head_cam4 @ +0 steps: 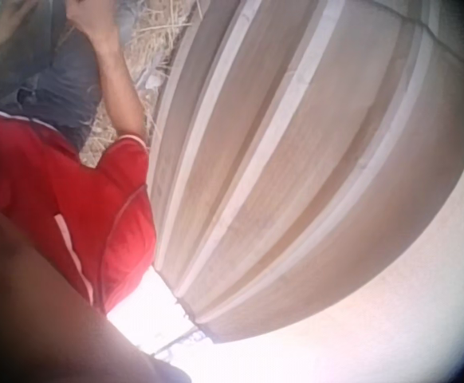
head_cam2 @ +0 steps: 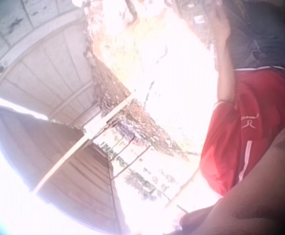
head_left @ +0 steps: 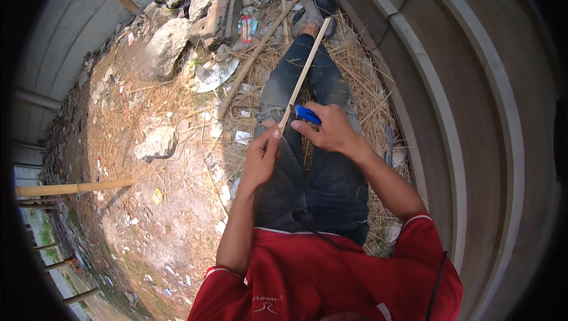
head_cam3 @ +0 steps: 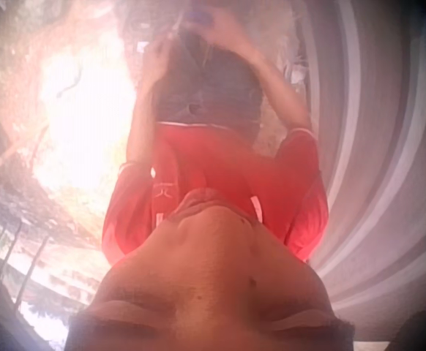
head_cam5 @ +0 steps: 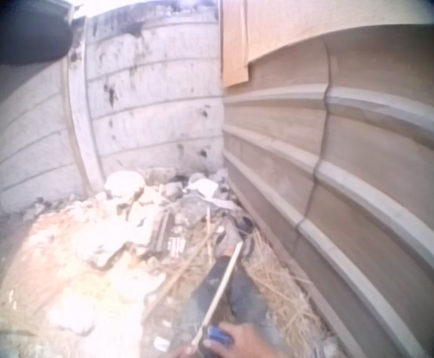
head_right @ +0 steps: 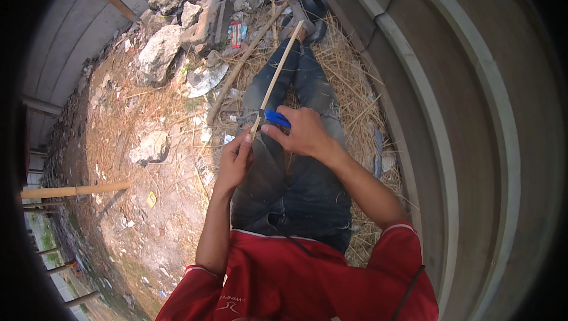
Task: The person sits on a straw-covered floor and uses a knife to shave a long, thin bamboo stick. They hold the stick with their left hand and scrape the blade along its length with their right hand to remove the outer layer.
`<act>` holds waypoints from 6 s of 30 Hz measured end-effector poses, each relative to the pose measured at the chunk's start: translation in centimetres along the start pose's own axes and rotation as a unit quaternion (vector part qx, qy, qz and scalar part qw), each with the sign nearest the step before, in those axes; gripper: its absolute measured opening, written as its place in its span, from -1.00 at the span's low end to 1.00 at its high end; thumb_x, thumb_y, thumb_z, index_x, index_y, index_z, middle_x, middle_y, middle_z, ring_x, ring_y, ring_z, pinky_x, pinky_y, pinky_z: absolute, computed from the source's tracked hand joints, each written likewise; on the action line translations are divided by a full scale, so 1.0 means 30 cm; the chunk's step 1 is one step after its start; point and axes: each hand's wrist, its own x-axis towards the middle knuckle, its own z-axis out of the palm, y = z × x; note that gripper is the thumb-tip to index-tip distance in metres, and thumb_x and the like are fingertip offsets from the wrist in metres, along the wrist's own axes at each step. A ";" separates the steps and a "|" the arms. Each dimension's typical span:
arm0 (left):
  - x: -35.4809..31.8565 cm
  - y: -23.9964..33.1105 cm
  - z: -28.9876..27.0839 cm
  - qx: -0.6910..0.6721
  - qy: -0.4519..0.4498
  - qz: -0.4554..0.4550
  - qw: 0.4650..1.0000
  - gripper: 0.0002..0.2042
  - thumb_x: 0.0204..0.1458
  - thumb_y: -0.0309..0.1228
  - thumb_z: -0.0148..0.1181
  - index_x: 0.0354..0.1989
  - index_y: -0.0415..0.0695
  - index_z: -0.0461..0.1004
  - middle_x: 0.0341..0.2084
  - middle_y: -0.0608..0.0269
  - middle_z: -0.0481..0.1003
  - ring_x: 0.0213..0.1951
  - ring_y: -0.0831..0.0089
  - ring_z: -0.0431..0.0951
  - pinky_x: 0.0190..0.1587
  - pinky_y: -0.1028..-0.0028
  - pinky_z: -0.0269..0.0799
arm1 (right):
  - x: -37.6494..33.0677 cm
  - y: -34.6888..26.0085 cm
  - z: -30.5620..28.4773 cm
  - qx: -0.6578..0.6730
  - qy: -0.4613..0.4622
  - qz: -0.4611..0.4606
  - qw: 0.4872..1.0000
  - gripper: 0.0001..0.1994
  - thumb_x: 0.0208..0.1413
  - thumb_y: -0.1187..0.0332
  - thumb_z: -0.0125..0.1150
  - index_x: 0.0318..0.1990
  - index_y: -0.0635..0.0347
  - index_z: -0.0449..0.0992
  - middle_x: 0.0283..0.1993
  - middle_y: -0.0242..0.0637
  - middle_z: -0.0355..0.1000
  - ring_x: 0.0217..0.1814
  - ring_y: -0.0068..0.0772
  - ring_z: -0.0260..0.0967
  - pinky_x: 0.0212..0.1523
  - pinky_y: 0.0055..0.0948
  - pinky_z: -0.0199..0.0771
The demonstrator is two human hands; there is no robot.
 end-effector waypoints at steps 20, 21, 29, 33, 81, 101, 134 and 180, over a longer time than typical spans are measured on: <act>-0.051 -0.006 0.010 -0.084 -0.051 -0.081 0.992 -0.56 0.46 -0.11 -0.08 0.23 -0.20 0.50 -0.72 0.56 0.11 -0.69 0.73 0.05 -0.61 0.58 -0.02 | 0.070 0.104 -0.070 -0.206 0.042 0.075 0.975 -0.39 0.29 -0.25 0.05 -0.32 0.23 0.55 -0.55 0.08 0.52 -0.40 0.27 0.56 -0.37 0.13 0.53; -0.043 -0.006 0.010 -0.084 -0.048 -0.078 0.992 -0.55 0.46 -0.11 -0.08 0.23 -0.20 0.51 -0.72 0.56 0.11 -0.69 0.73 0.05 -0.61 0.58 -0.03 | 0.067 0.092 -0.055 -0.175 0.047 0.089 0.979 -0.39 0.29 -0.25 0.05 -0.33 0.23 0.55 -0.57 0.07 0.51 -0.42 0.27 0.55 -0.39 0.13 0.52; -0.072 -0.024 -0.011 -0.040 -0.055 -0.077 0.995 -0.56 0.46 -0.12 -0.08 0.24 -0.19 0.51 -0.70 0.58 0.12 -0.65 0.74 0.08 -0.58 0.59 -0.02 | 0.089 0.146 -0.111 -0.195 0.074 0.076 0.975 -0.40 0.29 -0.25 0.06 -0.37 0.20 0.56 -0.57 0.05 0.51 -0.44 0.23 0.56 -0.36 0.10 0.54; -0.067 -0.009 -0.007 -0.058 -0.073 -0.075 0.993 -0.57 0.46 -0.13 -0.08 0.23 -0.17 0.52 -0.69 0.57 0.13 -0.64 0.74 0.08 -0.57 0.59 -0.01 | 0.046 0.073 -0.067 -0.211 0.008 0.059 0.976 -0.41 0.32 -0.23 0.03 -0.34 0.20 0.58 -0.55 0.04 0.52 -0.41 0.21 0.57 -0.35 0.12 0.54; -0.019 0.012 0.025 0.146 0.053 0.051 0.987 -0.62 0.37 -0.25 0.10 0.19 -0.27 0.52 -0.05 -0.20 0.63 0.05 0.09 0.66 0.10 0.33 0.49 | 0.120 0.066 -0.135 -0.208 0.017 0.050 0.977 -0.38 0.26 -0.28 0.09 -0.33 0.19 0.60 -0.57 0.04 0.52 -0.47 0.19 0.56 -0.40 0.10 0.53; -0.056 0.023 0.035 0.110 0.012 0.079 0.991 -0.61 0.40 -0.24 0.07 0.20 -0.29 0.51 -0.50 0.21 0.52 -0.41 0.58 0.44 -0.27 0.47 0.42 | 0.276 0.302 -0.421 -0.143 0.256 0.200 0.935 -0.29 0.37 -0.26 -0.08 -0.38 0.32 0.60 -0.54 0.12 0.45 -0.38 0.23 0.47 -0.31 0.01 0.41; -0.071 -0.106 -0.041 0.225 0.098 0.084 0.966 -0.64 0.37 -0.24 0.05 0.17 -0.21 0.53 -0.52 -0.25 0.56 -0.43 -0.10 0.65 -0.35 0.18 0.49 | 0.162 0.335 -0.356 -0.167 0.164 0.207 0.950 -0.29 0.35 -0.28 -0.08 -0.39 0.30 0.61 -0.45 0.13 0.54 -0.27 0.29 0.53 -0.22 0.09 0.45; -0.016 -0.045 0.005 0.202 0.009 0.105 0.974 -0.59 0.36 -0.23 0.07 0.26 -0.21 0.45 -0.06 -0.25 0.60 0.01 -0.21 0.60 0.04 0.16 0.50 | -0.024 0.082 -0.041 -0.139 0.010 0.029 0.990 -0.47 0.30 -0.14 0.15 -0.37 0.24 0.57 -0.54 0.05 0.50 -0.44 0.24 0.51 -0.37 0.04 0.49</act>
